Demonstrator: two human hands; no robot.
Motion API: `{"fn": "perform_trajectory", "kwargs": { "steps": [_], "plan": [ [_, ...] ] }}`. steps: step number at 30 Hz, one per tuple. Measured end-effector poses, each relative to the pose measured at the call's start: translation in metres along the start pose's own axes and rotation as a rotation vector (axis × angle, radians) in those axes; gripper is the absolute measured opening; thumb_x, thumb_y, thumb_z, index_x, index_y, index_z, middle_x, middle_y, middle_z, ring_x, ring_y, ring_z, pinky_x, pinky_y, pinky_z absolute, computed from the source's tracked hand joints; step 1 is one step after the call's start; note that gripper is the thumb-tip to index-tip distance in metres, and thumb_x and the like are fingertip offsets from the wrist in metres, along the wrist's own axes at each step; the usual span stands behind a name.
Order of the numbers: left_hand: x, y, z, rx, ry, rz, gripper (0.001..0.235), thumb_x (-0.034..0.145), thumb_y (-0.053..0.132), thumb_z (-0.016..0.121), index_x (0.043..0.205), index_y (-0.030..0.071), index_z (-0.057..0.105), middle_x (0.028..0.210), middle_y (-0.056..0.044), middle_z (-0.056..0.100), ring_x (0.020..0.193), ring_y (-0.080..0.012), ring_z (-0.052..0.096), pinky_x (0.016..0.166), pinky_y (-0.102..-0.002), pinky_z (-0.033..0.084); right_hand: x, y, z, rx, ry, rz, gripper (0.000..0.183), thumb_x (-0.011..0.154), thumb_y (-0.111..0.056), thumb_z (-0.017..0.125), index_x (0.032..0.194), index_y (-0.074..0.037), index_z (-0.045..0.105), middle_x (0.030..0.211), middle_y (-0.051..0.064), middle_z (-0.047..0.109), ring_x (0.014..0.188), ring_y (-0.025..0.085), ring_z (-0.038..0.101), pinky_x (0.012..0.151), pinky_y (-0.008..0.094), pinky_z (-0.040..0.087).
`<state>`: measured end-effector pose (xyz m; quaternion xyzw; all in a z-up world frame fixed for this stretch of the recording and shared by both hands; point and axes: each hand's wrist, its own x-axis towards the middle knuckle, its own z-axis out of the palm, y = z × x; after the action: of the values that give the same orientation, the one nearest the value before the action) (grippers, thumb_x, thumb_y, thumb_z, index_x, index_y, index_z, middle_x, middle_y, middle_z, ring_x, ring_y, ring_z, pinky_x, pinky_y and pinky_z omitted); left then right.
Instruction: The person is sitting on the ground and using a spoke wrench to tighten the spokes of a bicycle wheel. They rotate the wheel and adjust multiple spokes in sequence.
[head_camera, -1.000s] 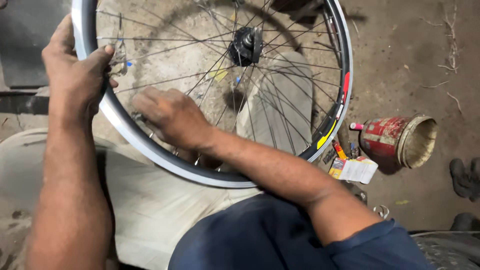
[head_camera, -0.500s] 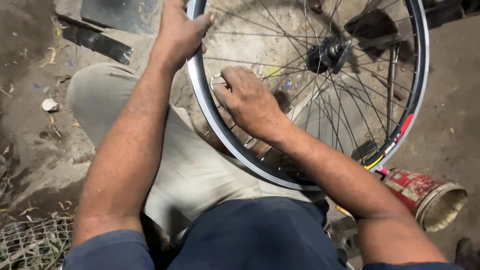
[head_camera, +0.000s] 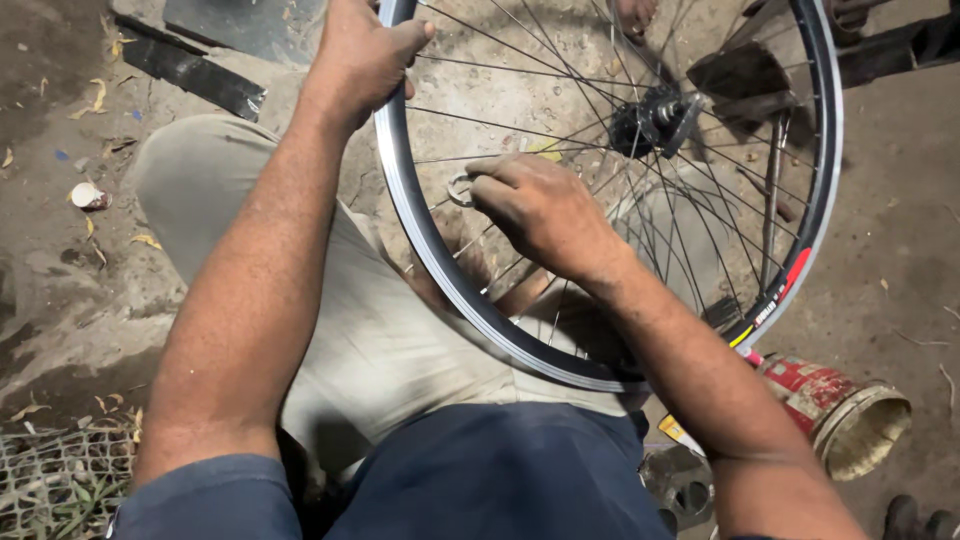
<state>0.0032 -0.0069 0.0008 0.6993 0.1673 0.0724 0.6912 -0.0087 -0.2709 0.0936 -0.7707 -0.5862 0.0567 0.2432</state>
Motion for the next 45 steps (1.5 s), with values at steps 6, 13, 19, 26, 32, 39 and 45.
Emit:
{"fn": "perform_trajectory", "kwargs": {
  "steps": [6,13,19,26,32,39,45],
  "plan": [
    [-0.003,0.008,0.003,0.033,0.014,-0.013,0.024,0.092,0.011,0.078,0.093,-0.002,0.057,0.071,0.000,0.056,0.047,-0.0106,0.058,0.039,-0.027,0.050,0.006,0.009,0.024,0.438,-0.066,0.212,0.017,0.096,-0.014,0.073,0.111,-0.007,0.069,0.112,0.007,0.074,0.100,0.023,0.075,0.082,0.036,0.060],
    [-0.006,0.009,0.001,0.019,0.026,0.017,0.031,0.089,0.008,0.075,0.114,-0.002,0.061,0.067,-0.001,0.059,0.044,-0.0119,0.060,0.037,-0.027,0.050,0.015,0.000,0.011,0.555,0.094,-0.113,0.016,0.088,-0.007,0.069,0.103,-0.006,0.063,0.108,0.016,0.069,0.097,0.030,0.070,0.082,0.040,0.058],
    [-0.005,0.011,0.005,-0.003,0.004,0.000,0.033,0.091,0.007,0.077,0.118,-0.006,0.062,0.068,-0.002,0.057,0.045,-0.0127,0.059,0.039,-0.027,0.050,0.026,-0.009,0.038,0.126,-0.132,0.337,0.014,0.088,-0.010,0.079,0.095,-0.009,0.067,0.082,0.007,0.071,0.079,0.025,0.072,0.075,0.040,0.056],
    [-0.007,0.013,0.002,0.006,-0.006,0.040,0.034,0.090,0.006,0.076,0.119,-0.006,0.062,0.071,-0.002,0.060,0.047,-0.0113,0.059,0.038,-0.028,0.051,0.008,0.019,0.026,0.609,-0.049,0.150,0.027,0.083,-0.012,0.084,0.102,-0.008,0.066,0.092,0.008,0.073,0.081,0.025,0.073,0.071,0.037,0.059],
    [-0.005,0.013,0.001,0.014,-0.017,0.054,0.033,0.091,0.006,0.074,0.120,-0.005,0.063,0.070,-0.002,0.059,0.047,-0.0115,0.059,0.039,-0.027,0.051,0.016,-0.003,0.054,0.224,-0.016,0.385,0.034,0.081,-0.010,0.079,0.112,-0.008,0.066,0.093,0.008,0.076,0.083,0.026,0.075,0.075,0.038,0.060],
    [-0.006,0.008,0.000,-0.029,-0.006,0.071,0.034,0.093,0.007,0.077,0.121,-0.006,0.061,0.078,-0.001,0.062,0.052,-0.0106,0.061,0.041,-0.027,0.054,0.006,0.011,0.028,0.541,-0.004,0.072,0.032,0.085,-0.015,0.082,0.113,-0.009,0.067,0.107,0.011,0.073,0.098,0.022,0.071,0.086,0.038,0.059],
    [-0.006,0.014,0.004,0.016,-0.020,0.001,0.036,0.091,0.007,0.074,0.122,-0.006,0.063,0.068,-0.004,0.060,0.045,-0.0124,0.060,0.039,-0.027,0.050,0.012,-0.001,0.042,0.403,-0.012,0.352,0.029,0.085,-0.019,0.081,0.103,-0.008,0.061,0.094,0.007,0.073,0.086,0.020,0.072,0.076,0.034,0.058]
  ]
}}
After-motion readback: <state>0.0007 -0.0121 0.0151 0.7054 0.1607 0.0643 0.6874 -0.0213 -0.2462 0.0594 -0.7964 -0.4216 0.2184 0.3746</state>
